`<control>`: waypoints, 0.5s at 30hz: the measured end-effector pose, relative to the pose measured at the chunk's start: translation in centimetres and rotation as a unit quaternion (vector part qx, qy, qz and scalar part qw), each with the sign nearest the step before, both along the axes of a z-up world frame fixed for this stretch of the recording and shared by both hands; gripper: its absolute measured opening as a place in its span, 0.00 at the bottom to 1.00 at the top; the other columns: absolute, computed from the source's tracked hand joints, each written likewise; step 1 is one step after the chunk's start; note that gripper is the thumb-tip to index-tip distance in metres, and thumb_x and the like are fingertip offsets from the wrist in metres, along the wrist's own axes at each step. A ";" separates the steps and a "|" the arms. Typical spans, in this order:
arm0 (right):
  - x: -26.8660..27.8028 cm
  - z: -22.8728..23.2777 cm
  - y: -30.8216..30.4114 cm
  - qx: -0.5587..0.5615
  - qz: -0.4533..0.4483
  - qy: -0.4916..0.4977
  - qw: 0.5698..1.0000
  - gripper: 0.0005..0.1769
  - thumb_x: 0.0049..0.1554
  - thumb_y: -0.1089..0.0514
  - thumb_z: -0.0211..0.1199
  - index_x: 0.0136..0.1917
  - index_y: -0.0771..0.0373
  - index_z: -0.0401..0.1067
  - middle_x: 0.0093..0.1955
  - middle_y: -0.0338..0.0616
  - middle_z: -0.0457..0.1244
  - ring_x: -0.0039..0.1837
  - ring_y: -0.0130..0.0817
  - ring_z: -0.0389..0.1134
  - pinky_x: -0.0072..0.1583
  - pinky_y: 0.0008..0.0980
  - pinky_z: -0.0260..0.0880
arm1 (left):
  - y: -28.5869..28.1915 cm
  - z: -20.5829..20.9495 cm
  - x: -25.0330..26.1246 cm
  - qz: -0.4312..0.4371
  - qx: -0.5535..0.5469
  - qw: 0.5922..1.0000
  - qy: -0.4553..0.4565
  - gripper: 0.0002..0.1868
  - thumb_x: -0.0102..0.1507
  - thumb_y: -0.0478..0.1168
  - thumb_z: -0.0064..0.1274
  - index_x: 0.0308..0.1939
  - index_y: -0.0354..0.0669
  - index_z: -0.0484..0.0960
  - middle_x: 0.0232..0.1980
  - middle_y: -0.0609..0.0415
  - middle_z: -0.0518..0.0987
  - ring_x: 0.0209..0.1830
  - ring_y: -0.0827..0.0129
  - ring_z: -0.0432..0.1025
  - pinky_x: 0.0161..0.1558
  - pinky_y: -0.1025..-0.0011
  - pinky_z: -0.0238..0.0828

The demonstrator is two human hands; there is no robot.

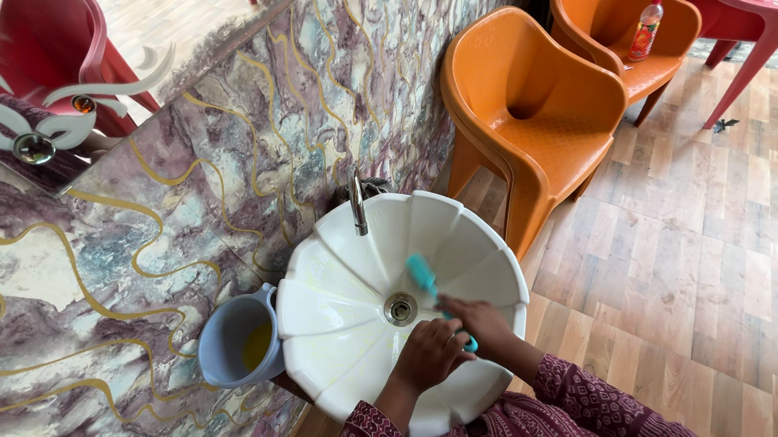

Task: The person scrubs the inside of a white, flower-shaped sink using a blue scrub brush. They then use a cloth to wipe the sink's faucet and surrounding area.

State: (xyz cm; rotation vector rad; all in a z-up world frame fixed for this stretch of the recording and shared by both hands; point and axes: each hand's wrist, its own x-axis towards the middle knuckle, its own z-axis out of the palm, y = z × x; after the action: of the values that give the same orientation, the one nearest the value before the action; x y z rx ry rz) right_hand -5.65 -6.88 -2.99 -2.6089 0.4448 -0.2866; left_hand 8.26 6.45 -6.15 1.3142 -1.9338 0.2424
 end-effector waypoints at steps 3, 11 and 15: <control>-1.3 0.3 1.5 0.070 0.002 0.075 0.995 0.36 0.51 0.48 0.67 0.73 0.48 0.66 0.70 0.34 0.64 0.67 0.38 0.68 0.69 0.52 0.62 | 0.6 0.2 -0.7 -0.053 -0.034 0.998 -0.009 0.24 0.65 0.57 0.60 0.54 0.45 0.73 0.55 0.50 0.72 0.52 0.56 0.72 0.48 0.55 0.69; -0.7 1.4 0.2 -0.087 -0.135 0.073 0.984 0.33 0.49 0.53 0.62 0.70 0.51 0.68 0.80 0.41 0.55 0.64 0.42 0.69 0.67 0.56 0.60 | -0.2 0.0 -0.4 0.002 0.011 0.999 -0.042 0.13 0.68 0.46 0.57 0.53 0.49 0.74 0.59 0.50 0.72 0.56 0.58 0.73 0.46 0.58 0.67; -2.7 0.0 1.2 0.094 -0.031 0.001 0.995 0.30 0.53 0.52 0.61 0.70 0.48 0.71 0.79 0.36 0.60 0.69 0.42 0.69 0.72 0.52 0.67 | 0.5 0.4 -1.0 -0.077 0.008 0.997 -0.025 0.15 0.68 0.47 0.58 0.55 0.49 0.74 0.59 0.49 0.72 0.55 0.57 0.71 0.50 0.55 0.69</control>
State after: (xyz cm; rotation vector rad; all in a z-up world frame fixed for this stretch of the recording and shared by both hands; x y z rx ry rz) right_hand -8.33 -5.71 -3.00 -2.4157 0.5275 -0.2510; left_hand 7.30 6.95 -5.76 1.1727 -2.0721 0.1858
